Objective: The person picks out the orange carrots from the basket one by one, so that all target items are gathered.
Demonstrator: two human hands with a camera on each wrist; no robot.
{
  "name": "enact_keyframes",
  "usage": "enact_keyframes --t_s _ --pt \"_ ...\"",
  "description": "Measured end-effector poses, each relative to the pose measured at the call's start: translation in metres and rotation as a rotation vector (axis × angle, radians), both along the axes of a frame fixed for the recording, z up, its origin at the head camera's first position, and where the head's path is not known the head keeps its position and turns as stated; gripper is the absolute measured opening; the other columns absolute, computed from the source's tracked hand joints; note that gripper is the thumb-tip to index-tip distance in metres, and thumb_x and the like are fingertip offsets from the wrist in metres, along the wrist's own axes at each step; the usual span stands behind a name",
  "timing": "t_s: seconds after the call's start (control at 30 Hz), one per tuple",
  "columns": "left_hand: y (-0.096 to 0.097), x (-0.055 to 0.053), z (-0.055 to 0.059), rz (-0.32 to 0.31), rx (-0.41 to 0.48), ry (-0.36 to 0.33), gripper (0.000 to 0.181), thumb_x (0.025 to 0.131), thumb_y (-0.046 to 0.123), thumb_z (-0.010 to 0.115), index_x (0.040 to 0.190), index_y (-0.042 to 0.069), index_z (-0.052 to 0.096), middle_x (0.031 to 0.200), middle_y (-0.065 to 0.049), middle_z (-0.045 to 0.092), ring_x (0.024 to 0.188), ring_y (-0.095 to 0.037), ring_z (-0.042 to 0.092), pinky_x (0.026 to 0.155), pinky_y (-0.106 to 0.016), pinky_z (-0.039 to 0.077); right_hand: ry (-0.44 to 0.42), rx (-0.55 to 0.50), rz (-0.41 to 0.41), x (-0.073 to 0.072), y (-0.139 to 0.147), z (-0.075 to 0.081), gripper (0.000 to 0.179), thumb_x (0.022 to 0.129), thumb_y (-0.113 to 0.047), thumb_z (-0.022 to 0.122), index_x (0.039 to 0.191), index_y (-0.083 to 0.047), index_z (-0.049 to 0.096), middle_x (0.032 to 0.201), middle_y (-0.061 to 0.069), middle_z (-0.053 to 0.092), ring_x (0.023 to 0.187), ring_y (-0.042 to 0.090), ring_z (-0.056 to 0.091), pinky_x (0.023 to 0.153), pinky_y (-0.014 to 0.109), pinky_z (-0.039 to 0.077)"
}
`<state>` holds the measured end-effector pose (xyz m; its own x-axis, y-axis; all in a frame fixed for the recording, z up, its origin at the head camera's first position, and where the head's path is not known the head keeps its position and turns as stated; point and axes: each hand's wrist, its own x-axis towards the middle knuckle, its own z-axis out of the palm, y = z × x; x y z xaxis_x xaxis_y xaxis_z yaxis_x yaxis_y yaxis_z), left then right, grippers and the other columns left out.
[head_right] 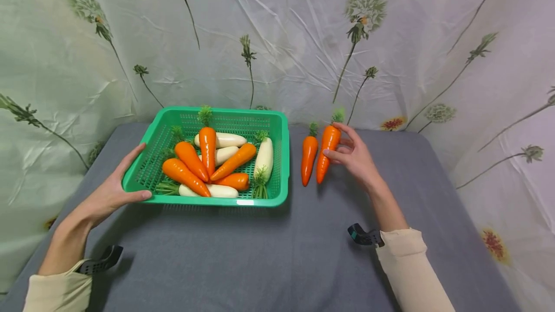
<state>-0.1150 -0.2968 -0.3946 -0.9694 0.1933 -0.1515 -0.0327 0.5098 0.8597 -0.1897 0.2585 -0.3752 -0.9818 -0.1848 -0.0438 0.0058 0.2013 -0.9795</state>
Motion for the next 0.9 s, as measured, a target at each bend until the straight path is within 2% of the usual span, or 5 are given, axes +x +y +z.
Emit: enact_keyframes --t_s 0.1,0.37,0.63,0.73,0.9 --pt "0.0 -0.001 0.0 -0.004 0.0 0.007 0.117 0.089 0.016 0.081 0.164 0.051 -0.002 0.176 -0.008 -0.005 0.134 -0.027 0.036 0.09 -0.01 0.035 -0.007 0.009 -0.01 -0.001 0.004 -0.006 0.079 0.098 -0.007 0.07 0.164 -0.013 0.028 0.128 0.006 0.05 0.095 0.004 0.069 0.079 0.028 0.061" --pt "-0.002 -0.001 -0.002 -0.01 0.02 0.009 0.119 0.089 0.015 0.081 0.164 0.049 -0.004 0.175 -0.011 -0.001 0.124 -0.013 0.041 0.089 -0.009 0.037 -0.043 0.044 -0.023 -0.008 0.009 -0.026 0.081 0.097 -0.007 0.072 0.164 -0.013 0.027 0.128 0.008 0.051 0.096 0.002 0.068 0.08 0.027 0.062" --pt "-0.005 0.003 -0.002 0.0 0.028 -0.007 0.118 0.09 0.015 0.08 0.164 0.049 -0.005 0.173 -0.018 0.005 0.121 -0.005 0.043 0.088 -0.01 0.041 -0.086 0.058 -0.035 -0.013 0.008 -0.045 0.083 0.097 -0.005 0.072 0.165 -0.012 0.026 0.141 0.028 0.051 0.094 0.001 0.068 0.081 0.026 0.061" --pt "-0.004 0.002 -0.001 0.001 0.029 -0.012 0.118 0.09 0.015 0.08 0.164 0.048 -0.005 0.172 -0.019 0.007 0.12 -0.007 0.045 0.088 -0.01 0.041 -0.097 0.065 -0.044 -0.014 0.008 -0.05 0.084 0.096 -0.004 0.072 0.166 -0.012 0.025 0.148 0.034 0.044 0.092 0.0 0.067 0.082 0.025 0.061" --pt "-0.002 0.002 -0.001 0.002 0.029 -0.02 0.118 0.09 0.016 0.08 0.164 0.049 -0.005 0.171 -0.018 0.01 0.123 -0.015 0.043 0.088 -0.013 0.041 -0.103 0.079 -0.063 -0.015 0.008 -0.054 0.084 0.097 -0.004 0.071 0.166 -0.01 0.023 0.155 0.033 0.033 0.086 -0.001 0.066 0.08 0.024 0.061"
